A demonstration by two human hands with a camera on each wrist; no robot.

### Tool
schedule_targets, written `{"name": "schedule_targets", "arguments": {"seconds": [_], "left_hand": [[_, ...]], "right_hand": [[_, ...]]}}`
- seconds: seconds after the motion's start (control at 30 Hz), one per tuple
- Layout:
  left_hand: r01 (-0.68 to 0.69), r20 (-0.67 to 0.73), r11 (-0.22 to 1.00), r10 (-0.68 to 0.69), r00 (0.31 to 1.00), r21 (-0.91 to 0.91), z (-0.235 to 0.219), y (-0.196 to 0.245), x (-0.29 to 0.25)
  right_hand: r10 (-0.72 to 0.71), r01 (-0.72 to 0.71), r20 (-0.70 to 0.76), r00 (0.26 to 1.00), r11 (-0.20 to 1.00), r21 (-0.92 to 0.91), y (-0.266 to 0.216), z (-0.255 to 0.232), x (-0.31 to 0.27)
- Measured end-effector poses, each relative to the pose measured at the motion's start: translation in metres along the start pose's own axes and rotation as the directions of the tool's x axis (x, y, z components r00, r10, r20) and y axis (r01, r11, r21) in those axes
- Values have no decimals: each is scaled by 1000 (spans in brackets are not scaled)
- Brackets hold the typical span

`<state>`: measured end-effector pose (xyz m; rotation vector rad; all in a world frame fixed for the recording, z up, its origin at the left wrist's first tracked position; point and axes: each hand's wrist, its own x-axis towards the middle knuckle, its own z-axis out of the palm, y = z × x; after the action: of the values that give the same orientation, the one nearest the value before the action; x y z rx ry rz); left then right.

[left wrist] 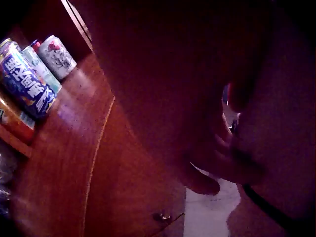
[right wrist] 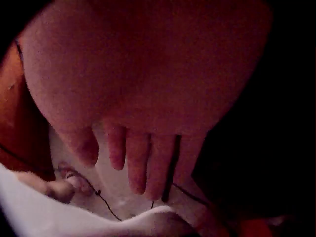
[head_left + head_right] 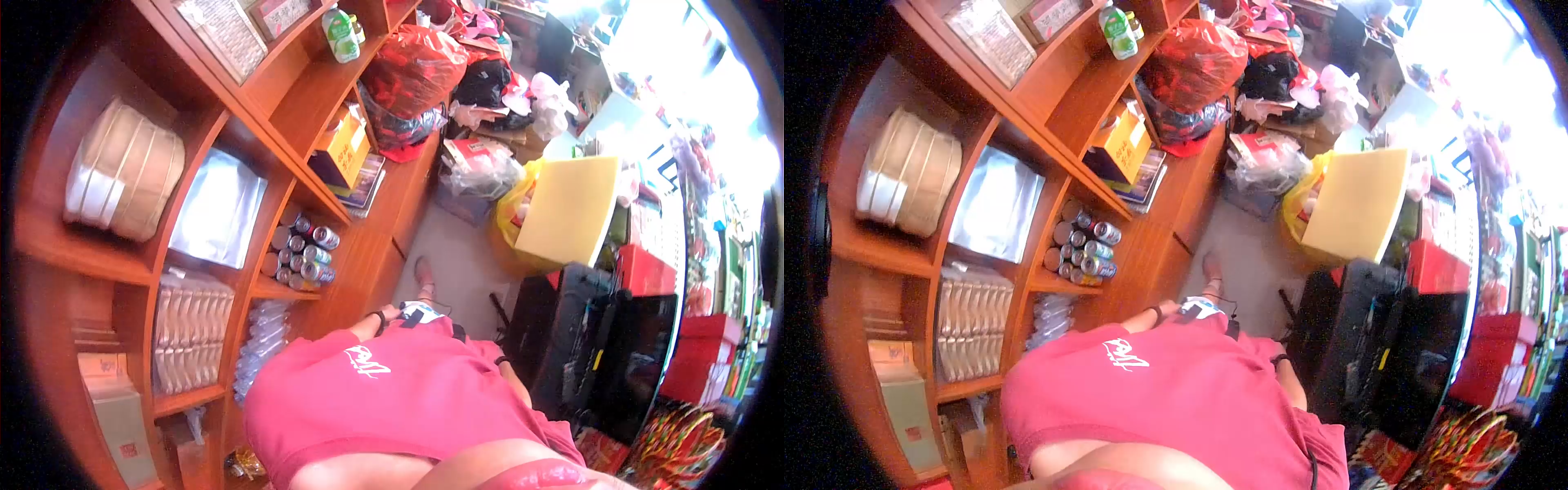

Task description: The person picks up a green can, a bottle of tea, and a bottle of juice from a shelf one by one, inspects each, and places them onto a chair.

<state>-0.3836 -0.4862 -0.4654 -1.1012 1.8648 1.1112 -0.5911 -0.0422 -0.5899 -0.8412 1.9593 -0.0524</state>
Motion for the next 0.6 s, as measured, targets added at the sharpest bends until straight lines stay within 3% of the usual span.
{"name": "schedule_targets", "arguments": {"seconds": [0.03,0.1,0.13,0.17,0.2,0.23,0.27,0.3,0.33,0.37,0.43,0.47,0.57,0.6], "left_hand": [[20,26,1000,-19,999,-24,-22,10,3],[59,-70,989,-69,995,-133,-49,17,34],[142,86,925,-118,989,-352,-59,17,60],[107,156,871,-36,987,-480,-74,15,86],[99,223,793,47,974,-601,-107,38,71],[-37,165,799,169,972,-600,-110,33,102],[-167,111,789,284,952,-591,-120,39,127],[-453,-127,843,503,855,291,-140,58,144],[-421,-226,847,501,835,325,-151,72,160],[-375,-284,926,370,885,38,-187,112,106],[-361,-265,926,322,909,-114,-226,150,92],[-328,-186,934,300,936,-141,-242,164,98],[-515,-331,856,476,815,-37,-282,208,70],[-550,-304,830,504,809,-87,-296,220,71]], "right_hand": [[-7,6,-15,1000,999,-44,-13,-36,-3],[0,2,-86,996,1000,20,-28,-100,3],[73,-35,-136,988,963,266,-21,-111,27],[146,-36,-184,972,866,498,-12,-121,52],[140,22,-281,949,863,505,-34,-165,50],[136,78,-369,920,857,509,-66,-214,52],[219,70,-425,879,820,568,-84,-243,74],[89,149,-556,826,917,369,-119,-294,69],[-6,286,-651,759,902,324,-134,-325,88],[-48,340,-619,784,867,364,-156,-365,93],[-202,393,-599,775,896,206,-199,-437,107],[-244,461,-606,757,857,230,-225,-469,110],[-329,589,-583,743,736,334,-296,-546,129],[-349,610,-563,749,696,379,-317,-568,134]]}}
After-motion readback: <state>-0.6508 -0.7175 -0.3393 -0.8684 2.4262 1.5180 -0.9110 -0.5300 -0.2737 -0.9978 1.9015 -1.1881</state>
